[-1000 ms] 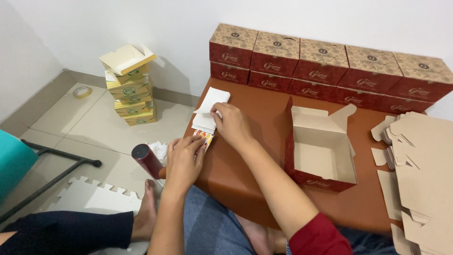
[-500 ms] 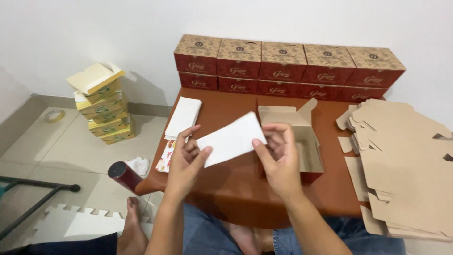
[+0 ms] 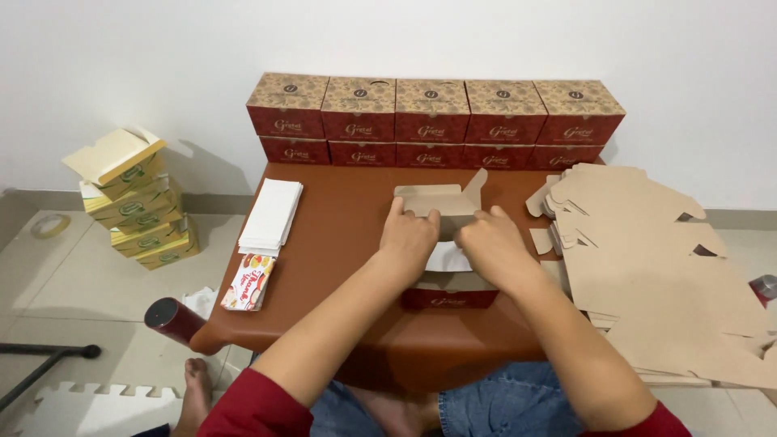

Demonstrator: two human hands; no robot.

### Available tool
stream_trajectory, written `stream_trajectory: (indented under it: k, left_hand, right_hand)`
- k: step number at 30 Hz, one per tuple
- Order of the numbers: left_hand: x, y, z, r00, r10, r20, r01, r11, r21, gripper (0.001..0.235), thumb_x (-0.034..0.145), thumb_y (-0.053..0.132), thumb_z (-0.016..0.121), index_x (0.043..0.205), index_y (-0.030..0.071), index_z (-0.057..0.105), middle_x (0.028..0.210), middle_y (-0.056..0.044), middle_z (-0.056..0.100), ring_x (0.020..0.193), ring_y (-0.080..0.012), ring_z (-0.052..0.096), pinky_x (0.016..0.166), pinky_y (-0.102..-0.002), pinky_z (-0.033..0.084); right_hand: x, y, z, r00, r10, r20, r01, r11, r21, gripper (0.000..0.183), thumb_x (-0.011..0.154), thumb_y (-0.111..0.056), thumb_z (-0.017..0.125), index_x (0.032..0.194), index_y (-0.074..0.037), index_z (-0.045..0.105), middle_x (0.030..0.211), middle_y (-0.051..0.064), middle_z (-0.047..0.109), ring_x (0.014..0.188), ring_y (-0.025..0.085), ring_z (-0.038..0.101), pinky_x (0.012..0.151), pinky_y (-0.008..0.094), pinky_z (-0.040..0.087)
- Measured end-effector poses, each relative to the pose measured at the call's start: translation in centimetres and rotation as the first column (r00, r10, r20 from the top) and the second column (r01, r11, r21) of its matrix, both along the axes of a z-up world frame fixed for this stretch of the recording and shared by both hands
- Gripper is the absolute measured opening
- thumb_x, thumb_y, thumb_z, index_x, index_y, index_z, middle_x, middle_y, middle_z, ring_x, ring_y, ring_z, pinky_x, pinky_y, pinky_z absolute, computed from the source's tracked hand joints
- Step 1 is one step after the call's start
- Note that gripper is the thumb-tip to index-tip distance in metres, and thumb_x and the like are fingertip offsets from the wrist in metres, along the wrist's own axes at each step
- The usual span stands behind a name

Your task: Assembling a cardboard box by folding pre-scored flaps and inserting paper linings.

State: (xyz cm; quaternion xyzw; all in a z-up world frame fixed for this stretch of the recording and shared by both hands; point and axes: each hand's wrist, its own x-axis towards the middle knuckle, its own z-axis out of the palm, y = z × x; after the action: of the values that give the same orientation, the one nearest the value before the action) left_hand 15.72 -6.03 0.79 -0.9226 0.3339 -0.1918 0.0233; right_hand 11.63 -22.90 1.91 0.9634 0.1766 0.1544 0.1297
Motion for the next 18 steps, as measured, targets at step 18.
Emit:
stream_trajectory:
  k: [18]
  left_hand:
    - [1.0, -1.1, -3.8, 0.995, 0.080, -0.051, -0.076, 0.994, 0.083, 0.019, 0.082, -0.003, 0.064, 0.081, 0.009, 0.078, 0.076, -0.006, 0.073, 0.074, -0.0224, 0.066, 0.106, -0.055, 0.018]
  right_hand:
    - [2.7, 0.3, -4.4, 0.994, 0.020, 0.111, -0.013, 0.998, -0.064, 0.024, 0.086, -0.003, 0.062, 0.066, -0.011, 0.072, 0.067, 0.006, 0.067, 0.082, 0.024, 0.055, 0.086, 0.045, 0.026]
